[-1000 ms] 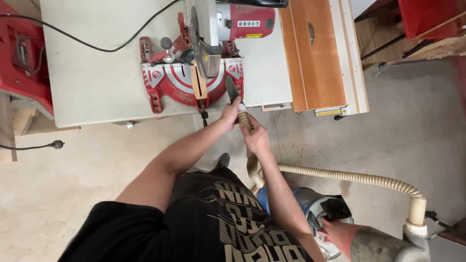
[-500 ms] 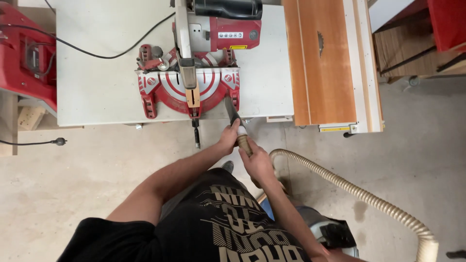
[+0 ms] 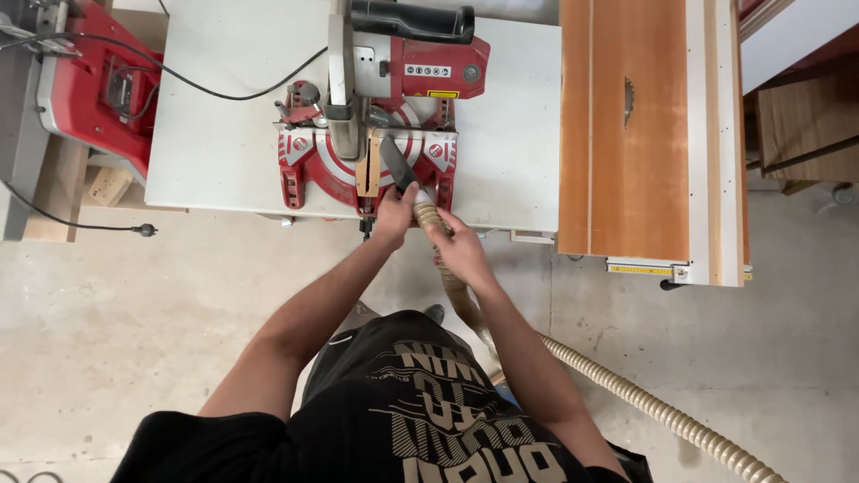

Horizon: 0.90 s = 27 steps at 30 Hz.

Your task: Vacuuming sawdust from a miter saw and a jointer using a shop vacuum hose.

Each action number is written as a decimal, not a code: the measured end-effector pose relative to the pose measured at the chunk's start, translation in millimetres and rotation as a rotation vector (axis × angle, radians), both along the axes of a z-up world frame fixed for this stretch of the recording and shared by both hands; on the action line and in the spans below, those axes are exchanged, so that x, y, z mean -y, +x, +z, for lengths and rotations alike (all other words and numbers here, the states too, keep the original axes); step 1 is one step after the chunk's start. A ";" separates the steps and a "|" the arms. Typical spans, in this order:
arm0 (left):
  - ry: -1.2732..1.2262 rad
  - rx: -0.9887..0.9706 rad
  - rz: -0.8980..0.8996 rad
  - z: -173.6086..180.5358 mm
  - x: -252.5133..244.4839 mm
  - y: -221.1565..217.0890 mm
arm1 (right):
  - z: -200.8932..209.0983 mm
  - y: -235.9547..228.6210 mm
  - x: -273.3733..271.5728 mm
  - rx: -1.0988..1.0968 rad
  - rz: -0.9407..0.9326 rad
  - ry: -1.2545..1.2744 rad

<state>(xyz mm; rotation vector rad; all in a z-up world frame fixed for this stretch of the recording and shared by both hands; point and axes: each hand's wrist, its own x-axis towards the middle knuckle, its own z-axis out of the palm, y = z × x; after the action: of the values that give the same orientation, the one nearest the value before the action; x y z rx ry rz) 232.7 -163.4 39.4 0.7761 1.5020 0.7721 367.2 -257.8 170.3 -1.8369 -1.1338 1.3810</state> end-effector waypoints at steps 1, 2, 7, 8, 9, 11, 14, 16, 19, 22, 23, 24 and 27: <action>0.000 -0.007 0.009 7.0 -0.7 -4.2 | -0.4 -2.1 -3.4 -0.007 0.009 0.000; 0.009 -0.018 0.017 13.9 -0.5 -7.7 | -0.6 -3.8 -6.0 -0.065 -0.002 -0.022; 0.026 -0.083 0.085 8.2 -8.6 -23.4 | -6.0 -10.9 -17.8 -0.189 0.007 -0.042; 0.020 -0.113 0.071 1.7 -10.6 -24.1 | -4.8 -11.9 -17.2 -0.167 0.013 -0.058; 0.014 -0.142 0.056 -4.9 -12.8 -25.4 | -3.7 -13.3 -16.7 -0.145 0.020 -0.075; 0.009 -0.075 0.046 13.7 0.4 -9.2 | 4.4 -6.8 -7.8 -0.072 0.034 -0.081; -0.004 0.008 0.017 27.9 2.5 7.3 | 23.4 0.7 -1.7 0.011 0.008 -0.098; -0.018 0.031 0.002 29.0 5.5 14.0 | 25.6 4.3 5.4 0.027 -0.029 -0.115; -0.001 0.075 -0.040 31.6 0.7 16.9 | 20.3 2.5 7.7 -0.032 -0.148 -0.111; -0.023 0.204 -0.091 40.8 10.8 6.9 | 27.8 -12.0 16.4 -0.018 -0.183 -0.111; 0.001 0.115 -0.098 52.8 17.4 -3.4 | 32.5 -19.7 17.1 0.001 -0.136 -0.102; 0.032 0.029 -0.105 65.4 20.6 -12.2 | 37.7 -26.2 15.3 0.022 -0.090 -0.088; 0.070 -0.029 -0.049 37.8 11.6 -40.7 | 37.3 -55.2 4.3 0.094 -0.010 -0.107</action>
<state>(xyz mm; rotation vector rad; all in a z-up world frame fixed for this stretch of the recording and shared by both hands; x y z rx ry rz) 192.0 -175.1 77.3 0.8772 1.4831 0.7827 312.0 -262.1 207.6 -1.9997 -1.1144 1.3862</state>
